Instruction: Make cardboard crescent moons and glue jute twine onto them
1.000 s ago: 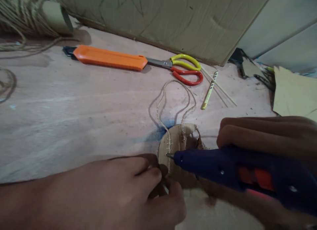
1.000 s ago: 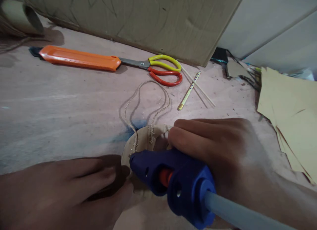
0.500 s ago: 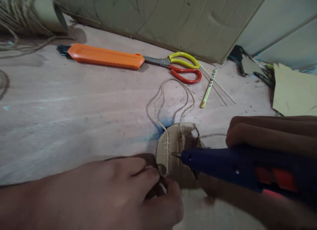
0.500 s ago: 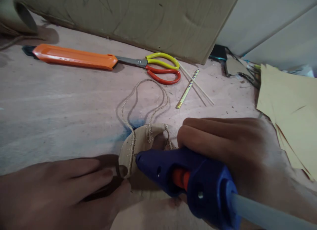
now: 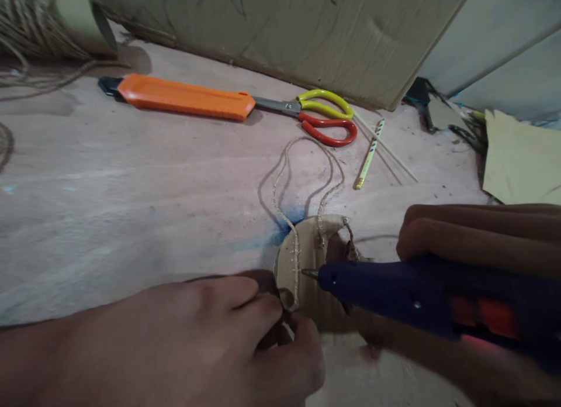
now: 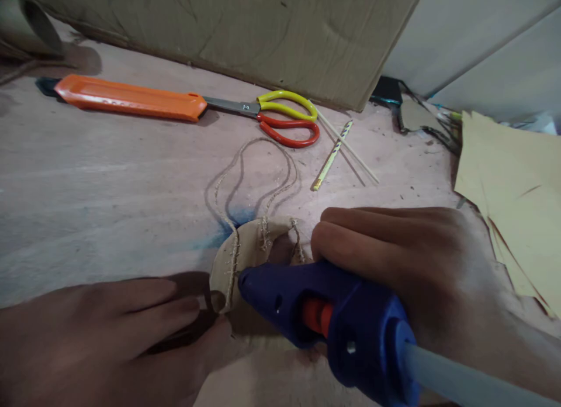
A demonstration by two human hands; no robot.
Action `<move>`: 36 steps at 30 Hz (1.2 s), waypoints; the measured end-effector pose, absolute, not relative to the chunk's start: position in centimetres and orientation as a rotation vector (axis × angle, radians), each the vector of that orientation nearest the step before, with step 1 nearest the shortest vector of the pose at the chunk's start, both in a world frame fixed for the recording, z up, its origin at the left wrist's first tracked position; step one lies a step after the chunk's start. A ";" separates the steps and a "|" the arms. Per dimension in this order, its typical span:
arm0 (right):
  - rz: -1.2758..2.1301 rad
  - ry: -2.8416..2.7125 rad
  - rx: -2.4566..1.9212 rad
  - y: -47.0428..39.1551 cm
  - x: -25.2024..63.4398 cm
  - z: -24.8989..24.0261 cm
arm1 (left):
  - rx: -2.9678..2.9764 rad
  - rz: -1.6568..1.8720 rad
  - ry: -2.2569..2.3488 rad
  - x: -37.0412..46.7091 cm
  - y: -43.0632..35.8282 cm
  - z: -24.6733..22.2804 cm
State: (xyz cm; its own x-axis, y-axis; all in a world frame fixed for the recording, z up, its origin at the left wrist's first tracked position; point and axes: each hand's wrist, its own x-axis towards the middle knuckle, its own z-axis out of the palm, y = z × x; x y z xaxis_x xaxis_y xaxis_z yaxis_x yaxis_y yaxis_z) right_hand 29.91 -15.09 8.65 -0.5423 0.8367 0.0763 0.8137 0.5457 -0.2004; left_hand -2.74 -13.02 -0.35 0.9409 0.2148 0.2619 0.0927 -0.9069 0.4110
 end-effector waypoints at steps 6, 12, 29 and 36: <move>0.414 -2.711 -1.351 -14.9 30.1 9.1 | 2.711 0.425 0.246 -2.8 -13.2 -0.5; 0.332 -2.674 -1.377 -15.0 28.9 8.7 | 2.726 0.308 0.534 -2.7 -16.4 -1.4; 0.366 -2.635 -1.371 -15.8 30.5 8.8 | 2.699 0.490 0.224 -2.9 -13.4 -0.5; 0.282 -2.712 -1.293 -15.4 30.6 8.8 | 2.754 0.503 0.435 -2.9 -15.7 -1.0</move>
State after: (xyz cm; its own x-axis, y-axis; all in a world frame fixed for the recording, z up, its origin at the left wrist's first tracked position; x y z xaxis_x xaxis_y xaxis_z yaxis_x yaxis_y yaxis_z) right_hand 30.60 -15.36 8.76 -0.6266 0.7787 0.0310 0.7558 0.6168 -0.2198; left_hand -2.86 -15.67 -1.04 0.8925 0.3451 0.2903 0.2374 -0.9069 0.3481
